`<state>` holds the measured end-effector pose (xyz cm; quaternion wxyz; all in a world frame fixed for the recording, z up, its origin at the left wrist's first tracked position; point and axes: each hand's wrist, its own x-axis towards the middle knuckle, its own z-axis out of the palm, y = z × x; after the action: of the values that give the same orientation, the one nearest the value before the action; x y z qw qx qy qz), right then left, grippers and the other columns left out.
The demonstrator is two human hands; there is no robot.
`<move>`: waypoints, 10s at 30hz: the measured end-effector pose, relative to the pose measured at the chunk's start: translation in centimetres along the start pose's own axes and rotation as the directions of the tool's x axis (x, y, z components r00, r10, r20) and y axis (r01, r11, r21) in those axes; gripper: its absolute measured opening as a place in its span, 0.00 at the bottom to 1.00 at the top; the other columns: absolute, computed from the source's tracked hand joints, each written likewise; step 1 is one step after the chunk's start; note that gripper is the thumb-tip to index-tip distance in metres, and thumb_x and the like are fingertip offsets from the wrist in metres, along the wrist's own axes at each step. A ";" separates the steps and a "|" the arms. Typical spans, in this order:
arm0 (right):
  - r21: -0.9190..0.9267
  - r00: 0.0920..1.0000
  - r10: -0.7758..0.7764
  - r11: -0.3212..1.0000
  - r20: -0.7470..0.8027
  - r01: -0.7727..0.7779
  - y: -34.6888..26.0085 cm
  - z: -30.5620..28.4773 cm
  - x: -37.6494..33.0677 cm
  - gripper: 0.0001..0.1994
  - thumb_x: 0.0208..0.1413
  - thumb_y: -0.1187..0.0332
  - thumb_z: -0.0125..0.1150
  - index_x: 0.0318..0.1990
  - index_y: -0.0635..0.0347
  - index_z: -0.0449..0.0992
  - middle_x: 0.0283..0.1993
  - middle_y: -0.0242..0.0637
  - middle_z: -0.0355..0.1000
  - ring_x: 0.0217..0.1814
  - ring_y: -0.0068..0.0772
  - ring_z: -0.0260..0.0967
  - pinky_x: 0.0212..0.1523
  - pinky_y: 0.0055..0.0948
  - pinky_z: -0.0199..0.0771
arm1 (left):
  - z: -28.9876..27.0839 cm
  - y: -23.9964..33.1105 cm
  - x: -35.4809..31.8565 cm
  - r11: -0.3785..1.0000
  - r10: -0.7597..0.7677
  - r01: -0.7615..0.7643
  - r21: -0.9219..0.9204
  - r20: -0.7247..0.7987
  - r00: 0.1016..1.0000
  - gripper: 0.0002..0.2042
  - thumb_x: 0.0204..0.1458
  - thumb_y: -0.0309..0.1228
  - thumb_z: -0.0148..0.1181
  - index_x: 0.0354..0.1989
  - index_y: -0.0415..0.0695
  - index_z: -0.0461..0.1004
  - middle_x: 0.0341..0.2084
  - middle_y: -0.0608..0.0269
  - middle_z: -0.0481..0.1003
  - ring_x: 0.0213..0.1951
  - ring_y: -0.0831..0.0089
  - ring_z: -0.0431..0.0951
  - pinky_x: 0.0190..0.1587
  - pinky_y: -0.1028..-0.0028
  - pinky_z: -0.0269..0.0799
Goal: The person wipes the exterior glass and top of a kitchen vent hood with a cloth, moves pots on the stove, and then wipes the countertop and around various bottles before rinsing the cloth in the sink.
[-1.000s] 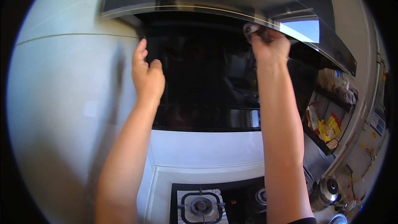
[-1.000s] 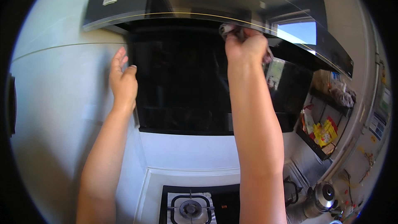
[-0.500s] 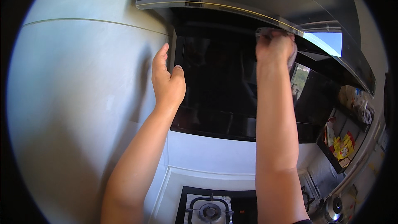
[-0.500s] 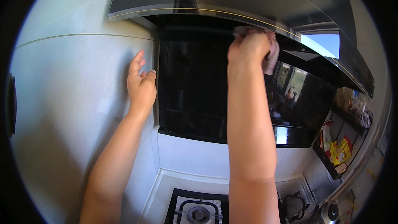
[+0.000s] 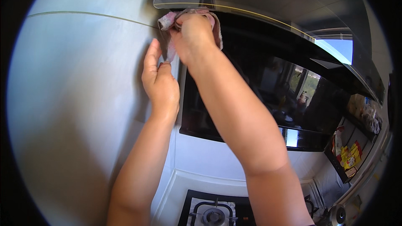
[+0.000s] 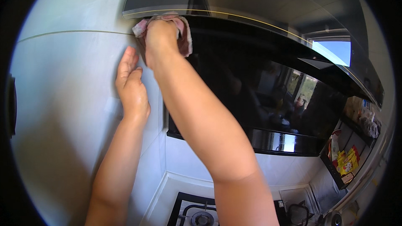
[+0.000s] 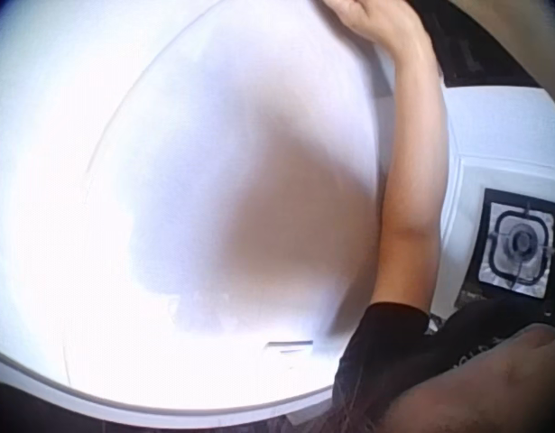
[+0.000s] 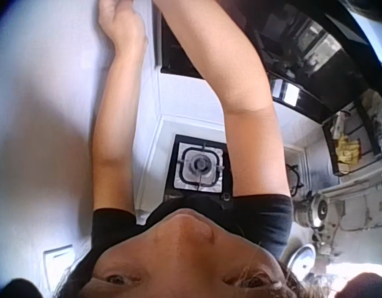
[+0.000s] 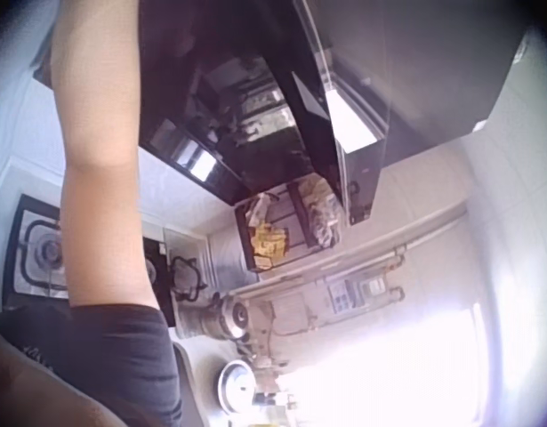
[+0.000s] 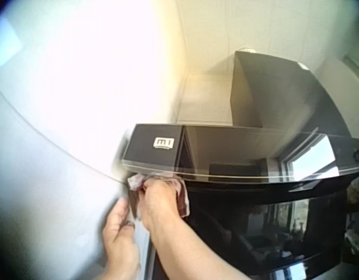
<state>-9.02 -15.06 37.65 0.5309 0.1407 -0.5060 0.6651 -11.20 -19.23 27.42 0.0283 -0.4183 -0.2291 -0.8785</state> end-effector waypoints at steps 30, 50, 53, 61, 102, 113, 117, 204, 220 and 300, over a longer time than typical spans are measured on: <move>0.221 0.968 0.206 0.960 -0.146 -0.171 1.4 -5.7 6.9 0.12 0.55 0.88 0.36 0.45 0.68 0.60 0.51 0.49 0.59 0.49 0.49 0.64 0.50 0.53 0.73 | 2.8 -5.2 8.0 0.876 -0.364 0.421 -0.237 0.249 0.897 0.20 0.59 0.51 0.50 0.49 0.50 0.71 0.44 0.73 0.70 0.44 0.80 0.64 0.43 0.74 0.57; -0.563 0.449 -0.782 0.623 -0.433 0.543 -13.4 -18.8 1.6 0.16 0.58 0.53 0.50 0.46 0.51 0.71 0.43 0.32 0.69 0.38 0.27 0.67 0.30 0.22 0.66 | 14.9 -5.7 2.1 0.860 -0.347 0.496 -0.121 0.575 0.741 0.14 0.56 0.35 0.60 0.45 0.38 0.73 0.42 0.56 0.76 0.44 0.66 0.75 0.46 0.66 0.71; -0.797 0.319 -0.921 0.362 -0.224 0.484 -9.7 -19.8 4.6 0.17 0.57 0.59 0.53 0.52 0.56 0.67 0.43 0.34 0.68 0.42 0.28 0.67 0.36 0.23 0.68 | 14.5 -6.8 2.2 0.822 -0.417 0.529 -0.212 0.408 0.812 0.13 0.55 0.34 0.59 0.44 0.39 0.74 0.42 0.57 0.76 0.43 0.66 0.75 0.45 0.66 0.70; -0.938 0.744 -0.639 0.100 0.195 0.331 4.3 -9.4 6.2 0.10 0.50 0.65 0.53 0.33 0.63 0.74 0.38 0.47 0.70 0.46 0.49 0.65 0.47 0.42 0.66 | 4.9 -11.6 6.3 0.806 -0.439 0.371 -0.461 -0.046 0.897 0.12 0.58 0.32 0.52 0.41 0.34 0.72 0.32 0.59 0.75 0.33 0.74 0.73 0.38 0.73 0.68; -0.743 0.995 0.025 0.668 0.094 0.053 -1.3 -10.7 4.5 0.13 0.51 0.78 0.54 0.44 0.70 0.75 0.39 0.45 0.74 0.39 0.33 0.72 0.39 0.31 0.75 | 5.3 -10.3 10.1 0.872 -0.450 0.468 -0.143 0.141 0.882 0.16 0.61 0.49 0.49 0.46 0.51 0.70 0.37 0.65 0.74 0.36 0.70 0.76 0.36 0.65 0.76; -0.707 0.939 0.158 0.624 -0.304 -0.333 -0.5 -10.7 7.6 0.10 0.56 0.68 0.51 0.39 0.61 0.77 0.35 0.38 0.74 0.31 0.37 0.74 0.33 0.36 0.79 | 5.2 -12.5 11.8 0.792 -0.610 0.598 0.124 0.121 0.783 0.15 0.58 0.50 0.49 0.42 0.55 0.70 0.36 0.65 0.74 0.37 0.70 0.74 0.34 0.67 0.72; -0.733 0.923 -0.028 0.618 -0.384 -0.285 0.5 -12.3 4.6 0.14 0.54 0.62 0.52 0.40 0.62 0.76 0.37 0.41 0.74 0.32 0.35 0.74 0.30 0.34 0.78 | 5.0 -10.7 7.5 0.822 -0.561 0.567 -0.058 0.098 0.822 0.19 0.56 0.43 0.57 0.46 0.41 0.67 0.44 0.58 0.71 0.43 0.67 0.73 0.41 0.63 0.73; -0.943 0.895 0.396 0.324 0.204 0.072 0.8 -19.3 -13.2 0.26 0.51 0.71 0.65 0.59 0.58 0.66 0.56 0.46 0.64 0.43 0.34 0.72 0.42 0.28 0.75 | 5.1 -17.3 11.9 0.749 0.147 -0.141 0.648 0.045 0.988 0.31 0.43 0.46 0.69 0.51 0.40 0.68 0.41 0.45 0.77 0.46 0.48 0.75 0.49 0.60 0.70; -0.931 0.916 0.395 0.355 0.067 -0.085 -1.2 -23.4 -18.2 0.18 0.54 0.72 0.63 0.53 0.59 0.72 0.56 0.42 0.65 0.44 0.28 0.73 0.40 0.24 0.75 | 6.3 -16.9 9.6 0.438 0.545 -0.362 0.823 0.077 0.835 0.22 0.50 0.32 0.64 0.51 0.37 0.66 0.46 0.43 0.65 0.52 0.47 0.64 0.55 0.61 0.63; -0.575 0.804 0.106 0.644 -0.585 -0.504 -2.4 -32.4 -26.1 0.11 0.55 0.81 0.55 0.45 0.63 0.74 0.42 0.36 0.74 0.37 0.27 0.72 0.39 0.27 0.73 | -1.3 -27.4 -11.6 0.191 0.306 -0.928 0.319 0.879 0.365 0.24 0.43 0.31 0.64 0.50 0.73 0.73 0.54 0.68 0.65 0.55 0.61 0.60 0.55 0.60 0.55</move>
<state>14.77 -3.29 5.43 0.5297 -0.3425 -0.5817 0.5135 -11.17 3.05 7.66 0.5226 -0.6804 -0.3790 -0.3469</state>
